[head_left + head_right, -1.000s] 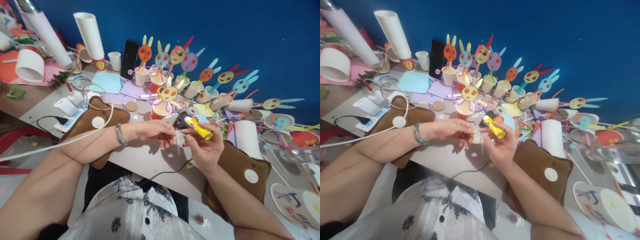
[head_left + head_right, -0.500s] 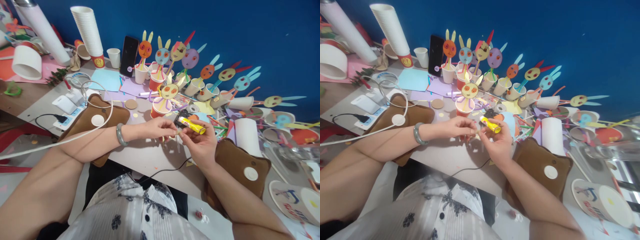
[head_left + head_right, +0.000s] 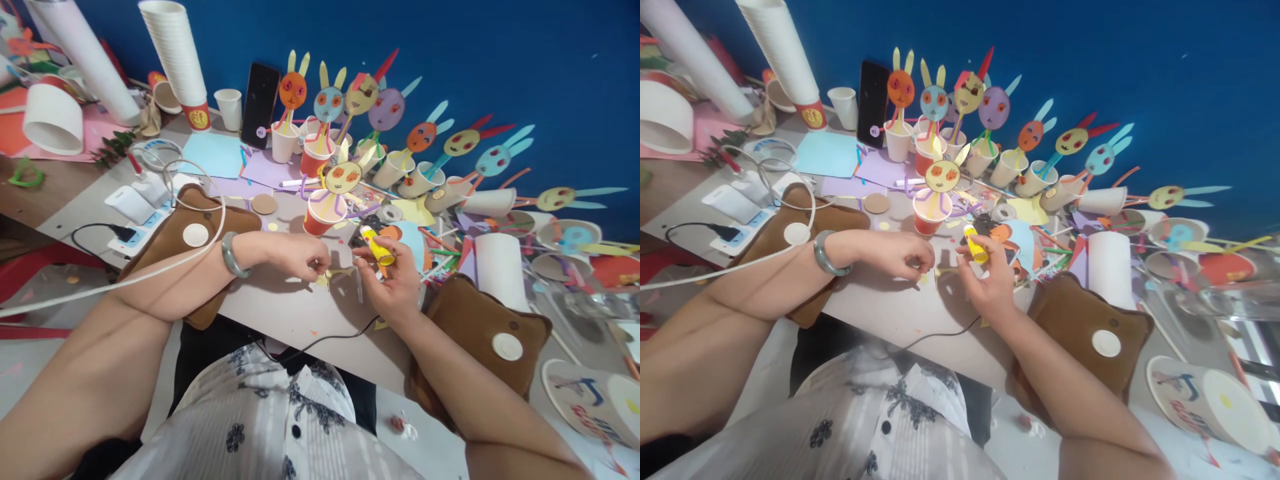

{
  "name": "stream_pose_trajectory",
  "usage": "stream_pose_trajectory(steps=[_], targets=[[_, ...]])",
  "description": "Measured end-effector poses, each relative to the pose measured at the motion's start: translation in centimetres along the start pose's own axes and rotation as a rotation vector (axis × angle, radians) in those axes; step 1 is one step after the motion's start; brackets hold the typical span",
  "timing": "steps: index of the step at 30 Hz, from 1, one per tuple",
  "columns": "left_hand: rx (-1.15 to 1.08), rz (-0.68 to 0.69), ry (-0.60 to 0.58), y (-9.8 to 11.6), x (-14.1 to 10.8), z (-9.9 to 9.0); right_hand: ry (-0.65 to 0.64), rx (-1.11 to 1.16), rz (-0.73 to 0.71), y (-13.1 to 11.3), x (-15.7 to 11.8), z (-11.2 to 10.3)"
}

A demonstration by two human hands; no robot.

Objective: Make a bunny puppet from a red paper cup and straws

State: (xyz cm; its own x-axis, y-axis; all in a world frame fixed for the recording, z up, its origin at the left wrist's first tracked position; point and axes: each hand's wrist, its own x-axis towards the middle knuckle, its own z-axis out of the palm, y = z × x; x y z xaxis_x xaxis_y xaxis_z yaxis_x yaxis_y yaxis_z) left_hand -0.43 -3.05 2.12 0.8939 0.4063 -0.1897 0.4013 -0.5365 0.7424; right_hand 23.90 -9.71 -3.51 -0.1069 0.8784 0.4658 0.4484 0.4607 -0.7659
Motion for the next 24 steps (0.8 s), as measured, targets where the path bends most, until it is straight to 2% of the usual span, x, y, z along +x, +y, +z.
stream_pose_trajectory(steps=[4, 9, 12, 14, 18, 20, 24], targets=[[0.133, 0.082, -0.055, 0.1, -0.1, 0.8, 0.016, -0.044, -0.034, 0.4, -0.2, 0.0], [0.165, 0.125, -0.110, 1.1, 0.0, 2.3, -0.004, -0.061, -0.073, 0.5, -0.1, 0.0], [0.101, 0.175, -0.175, 1.4, 0.0, 2.3, 0.003, -0.084, -0.100, 0.4, -0.1, 0.1], [0.047, 0.137, -0.185, 1.3, 0.0, 1.7, 0.019, -0.085, -0.095, 0.3, -0.2, 0.1], [-0.008, -0.127, 0.035, 0.6, 0.1, 0.5, 0.009, -0.041, -0.030, 0.1, -0.5, -0.1], [-0.007, -0.217, 0.130, 0.5, 0.3, 0.4, -0.007, -0.036, 0.018, -0.2, -0.6, -0.2], [-0.007, -0.299, 0.198, 0.6, 0.9, 1.1, 0.002, -0.103, 0.055, -0.8, -0.5, -0.3]])
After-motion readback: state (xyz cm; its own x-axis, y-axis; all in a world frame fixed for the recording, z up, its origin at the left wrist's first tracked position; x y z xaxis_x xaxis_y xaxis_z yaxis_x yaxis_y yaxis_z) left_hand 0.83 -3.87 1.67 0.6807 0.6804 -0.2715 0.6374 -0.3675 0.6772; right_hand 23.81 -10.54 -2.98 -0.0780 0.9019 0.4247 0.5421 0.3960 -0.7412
